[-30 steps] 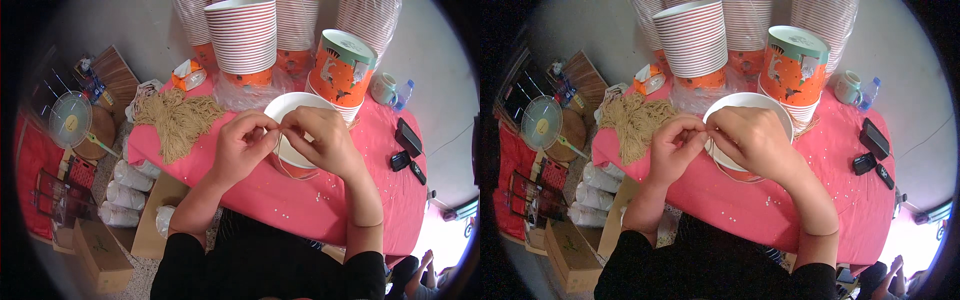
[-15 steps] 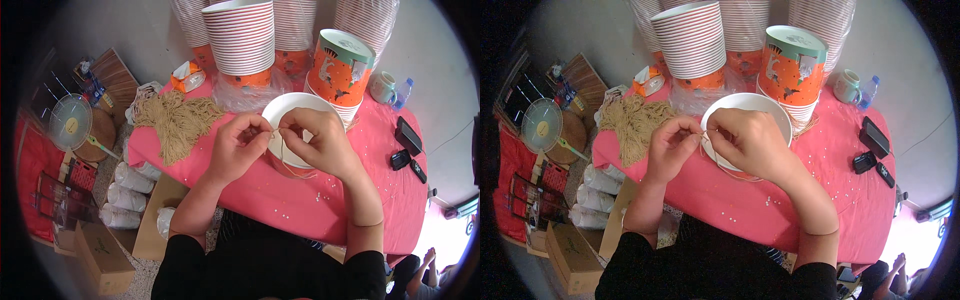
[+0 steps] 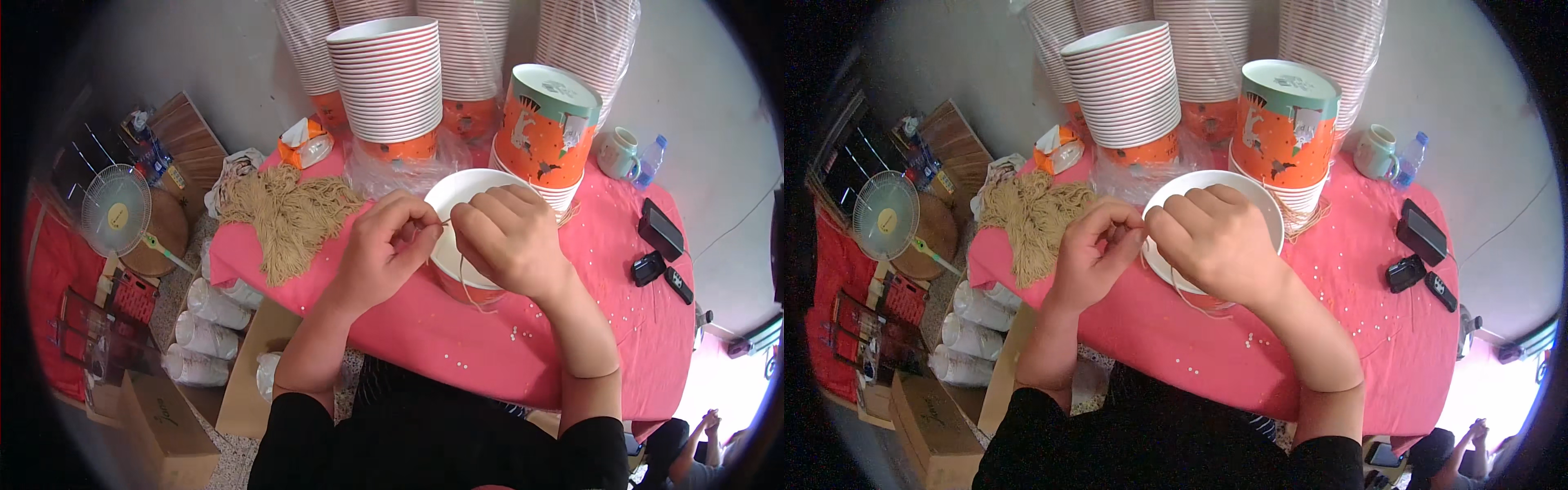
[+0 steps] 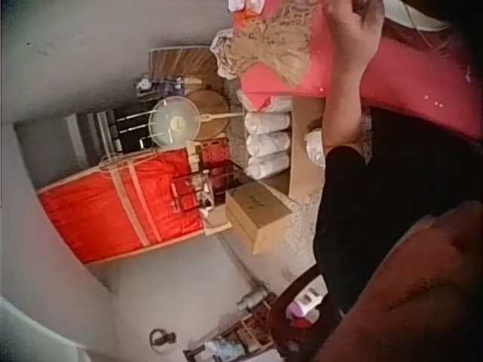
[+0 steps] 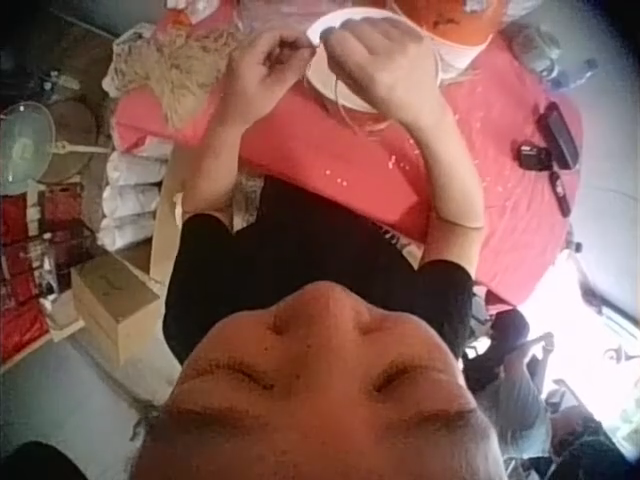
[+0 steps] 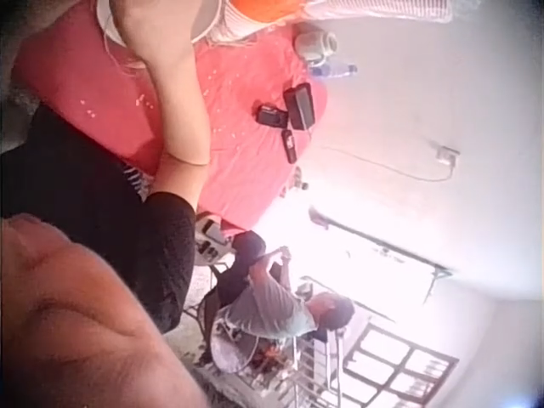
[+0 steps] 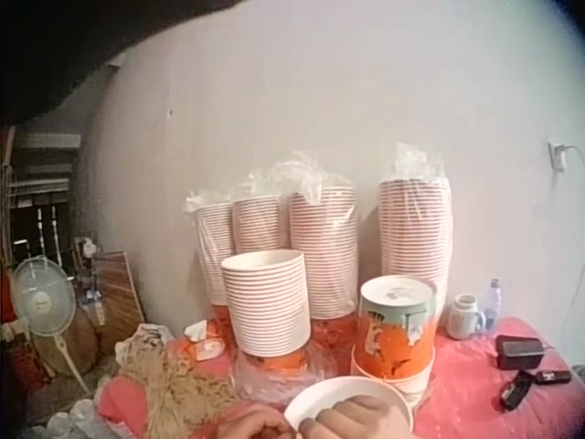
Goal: Attaching thin strings to paper buckets to create handles by threading them through pre-punched holes.
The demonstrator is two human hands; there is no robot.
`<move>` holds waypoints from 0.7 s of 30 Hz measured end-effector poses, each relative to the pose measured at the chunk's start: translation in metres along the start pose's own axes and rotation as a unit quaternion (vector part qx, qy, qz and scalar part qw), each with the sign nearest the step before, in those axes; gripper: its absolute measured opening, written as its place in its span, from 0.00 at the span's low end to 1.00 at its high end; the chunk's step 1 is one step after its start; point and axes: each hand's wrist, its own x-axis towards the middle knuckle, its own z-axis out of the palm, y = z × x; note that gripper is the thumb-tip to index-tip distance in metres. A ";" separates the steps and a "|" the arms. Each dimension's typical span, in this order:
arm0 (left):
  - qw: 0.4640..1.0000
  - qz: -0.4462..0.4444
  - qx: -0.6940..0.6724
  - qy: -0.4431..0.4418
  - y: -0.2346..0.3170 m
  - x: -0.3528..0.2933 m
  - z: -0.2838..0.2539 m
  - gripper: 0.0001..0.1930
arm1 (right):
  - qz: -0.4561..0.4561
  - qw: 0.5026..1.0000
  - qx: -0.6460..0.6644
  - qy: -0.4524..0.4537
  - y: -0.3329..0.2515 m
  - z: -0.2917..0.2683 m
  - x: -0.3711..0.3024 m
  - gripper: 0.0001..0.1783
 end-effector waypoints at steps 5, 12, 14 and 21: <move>0.999 -0.027 0.020 -0.019 -0.009 -0.009 -0.007 0.04 | -0.015 0.997 -0.065 0.034 0.008 -0.012 0.001 0.11; 0.998 -0.050 0.008 -0.026 -0.031 -0.023 -0.005 0.03 | -0.010 0.985 -0.117 0.129 0.024 -0.039 0.002 0.14; 0.997 -0.070 -0.010 -0.030 -0.033 -0.023 -0.001 0.02 | 0.024 0.987 -0.108 0.116 0.023 -0.051 0.001 0.14; 0.976 -0.160 -0.144 -0.015 -0.041 -0.033 -0.003 0.05 | 0.040 0.988 -0.064 0.135 0.022 -0.044 0.003 0.14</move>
